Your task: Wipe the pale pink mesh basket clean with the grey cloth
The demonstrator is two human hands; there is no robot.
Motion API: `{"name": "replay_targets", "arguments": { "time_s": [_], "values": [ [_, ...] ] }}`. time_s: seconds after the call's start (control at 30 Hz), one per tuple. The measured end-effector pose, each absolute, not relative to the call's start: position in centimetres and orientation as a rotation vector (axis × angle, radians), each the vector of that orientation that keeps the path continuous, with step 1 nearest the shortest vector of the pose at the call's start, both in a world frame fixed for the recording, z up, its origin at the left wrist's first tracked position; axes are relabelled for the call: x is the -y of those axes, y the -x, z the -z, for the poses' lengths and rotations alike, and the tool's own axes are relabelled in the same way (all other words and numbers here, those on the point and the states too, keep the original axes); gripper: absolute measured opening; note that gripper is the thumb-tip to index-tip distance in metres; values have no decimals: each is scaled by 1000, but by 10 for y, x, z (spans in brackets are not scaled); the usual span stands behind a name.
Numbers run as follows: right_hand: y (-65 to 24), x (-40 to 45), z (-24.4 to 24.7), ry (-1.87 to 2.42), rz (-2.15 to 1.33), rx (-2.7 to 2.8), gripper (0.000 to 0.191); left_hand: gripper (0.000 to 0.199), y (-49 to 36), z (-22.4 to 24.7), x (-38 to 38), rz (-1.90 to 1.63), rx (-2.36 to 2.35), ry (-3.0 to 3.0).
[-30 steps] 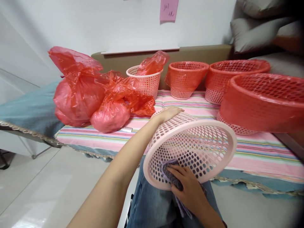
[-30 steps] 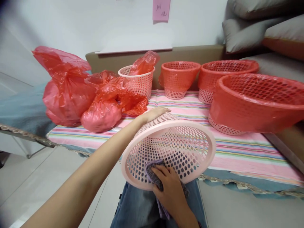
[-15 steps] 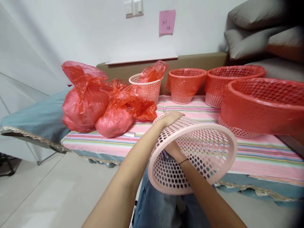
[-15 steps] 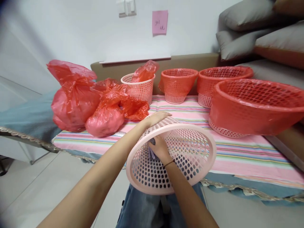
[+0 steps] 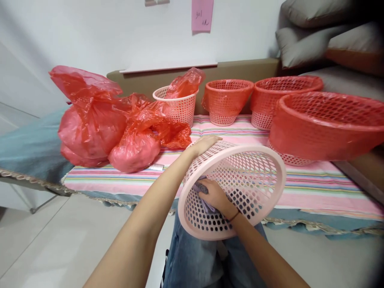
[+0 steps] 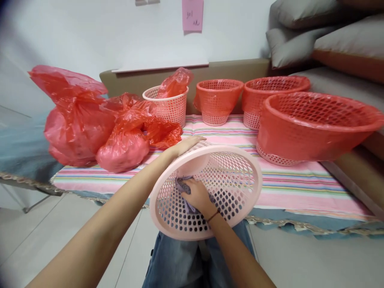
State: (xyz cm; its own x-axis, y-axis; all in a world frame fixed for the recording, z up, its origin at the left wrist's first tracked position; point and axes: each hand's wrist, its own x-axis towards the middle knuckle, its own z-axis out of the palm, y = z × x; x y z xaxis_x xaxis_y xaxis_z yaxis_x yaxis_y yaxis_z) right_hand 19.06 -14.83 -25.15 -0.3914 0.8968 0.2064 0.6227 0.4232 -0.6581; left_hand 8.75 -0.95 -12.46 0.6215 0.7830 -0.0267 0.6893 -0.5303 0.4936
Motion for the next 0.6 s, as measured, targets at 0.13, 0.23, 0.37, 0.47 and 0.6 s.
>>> {"name": "replay_targets", "arguments": {
  "time_s": [0.13, 0.23, 0.37, 0.47, 0.6],
  "values": [
    [-213, 208, 244, 1286, -670, 2168, 51, 56, -95, 127, 7, -282, -1145, -2388],
    [-228, 253, 241, 1329, -658, 2160, 56, 55, -101, 130, 5, -286, -1147, -2393],
    [-241, 277, 229, 1384, -684, 2175, 58, 57, -104, 128, 7, -289, -1141, -2393],
    [-245, 251, 214, 1387, -615, 2215, 54, 60, -103, 121, 10, -268, -1149, -2374],
    [-242, 177, 197, 1494, -250, 2227, 45, 62, -106, 110, 11, -196, -1153, -2362]
  ]
}}
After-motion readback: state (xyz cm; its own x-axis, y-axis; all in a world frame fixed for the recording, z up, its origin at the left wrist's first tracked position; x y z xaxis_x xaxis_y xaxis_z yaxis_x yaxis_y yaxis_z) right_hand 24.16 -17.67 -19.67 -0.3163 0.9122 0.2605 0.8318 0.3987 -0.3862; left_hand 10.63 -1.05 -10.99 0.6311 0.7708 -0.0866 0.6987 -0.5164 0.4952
